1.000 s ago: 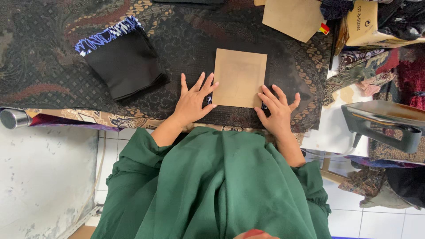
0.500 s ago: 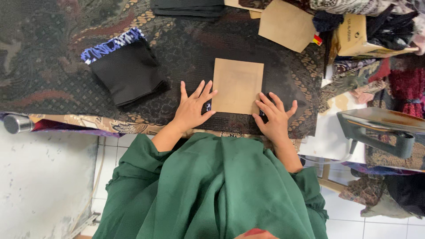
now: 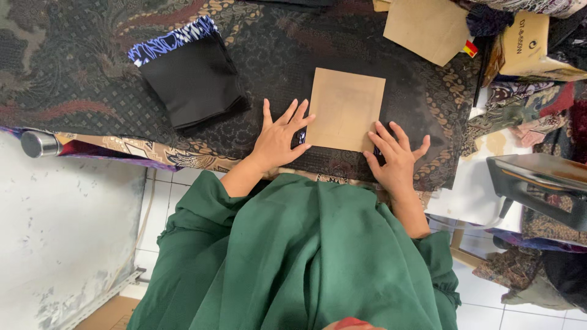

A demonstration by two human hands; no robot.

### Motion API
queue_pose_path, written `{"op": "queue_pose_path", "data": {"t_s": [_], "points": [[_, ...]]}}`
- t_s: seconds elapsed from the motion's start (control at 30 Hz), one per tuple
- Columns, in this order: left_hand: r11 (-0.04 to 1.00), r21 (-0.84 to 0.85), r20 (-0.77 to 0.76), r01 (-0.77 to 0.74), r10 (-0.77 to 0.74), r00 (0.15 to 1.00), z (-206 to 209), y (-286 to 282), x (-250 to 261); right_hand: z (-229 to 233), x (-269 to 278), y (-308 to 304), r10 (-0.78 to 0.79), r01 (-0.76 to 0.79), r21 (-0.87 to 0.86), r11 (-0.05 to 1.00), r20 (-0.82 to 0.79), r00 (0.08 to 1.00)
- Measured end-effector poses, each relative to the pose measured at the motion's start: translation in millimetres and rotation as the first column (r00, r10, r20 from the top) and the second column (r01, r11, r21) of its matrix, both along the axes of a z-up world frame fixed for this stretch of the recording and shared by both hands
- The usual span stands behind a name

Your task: The person irons a folded black fabric piece on a table using an iron and a brown paper sheet. They repeatedly place the paper over the fabric, press with the iron, and fold the fabric, stacking the finished pieces on the left side of the table.

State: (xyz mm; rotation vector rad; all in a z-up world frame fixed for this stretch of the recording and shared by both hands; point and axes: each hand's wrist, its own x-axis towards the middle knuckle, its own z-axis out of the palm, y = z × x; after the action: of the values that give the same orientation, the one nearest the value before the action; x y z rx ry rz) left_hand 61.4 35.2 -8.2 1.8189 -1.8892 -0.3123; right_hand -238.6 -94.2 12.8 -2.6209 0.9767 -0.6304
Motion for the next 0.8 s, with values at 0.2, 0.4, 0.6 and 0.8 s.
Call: {"op": "queue_pose_path", "data": {"t_s": [0.2, 0.4, 0.6, 0.8], "points": [[1.0, 0.001, -0.029, -0.004, 0.004, 1.0, 0.7, 0.2, -1.0, 1.2, -0.1, -0.4, -0.004, 0.004, 0.003, 1.0, -0.019, 1.0], [0.996, -0.08, 0.057, 0.036, -0.031, 0.998, 8.0, 1.1, -1.5, 1.2, 1.2, -0.3, -0.008, 0.008, 0.003, 1.0, -0.016, 1.0], [0.994, -0.091, 0.161, 0.055, -0.04, 0.986, 16.9, -7.4, -11.6, -2.4, -2.1, -0.2, -0.006, 0.005, -0.031, 1.0, -0.05, 0.999], [0.992, 0.046, 0.326, 0.115, -0.124, 0.937, 6.6, -68.8, -40.8, -7.4, -3.2, -2.1, 0.004, -0.008, -0.069, 0.998, -0.059, 0.998]]}}
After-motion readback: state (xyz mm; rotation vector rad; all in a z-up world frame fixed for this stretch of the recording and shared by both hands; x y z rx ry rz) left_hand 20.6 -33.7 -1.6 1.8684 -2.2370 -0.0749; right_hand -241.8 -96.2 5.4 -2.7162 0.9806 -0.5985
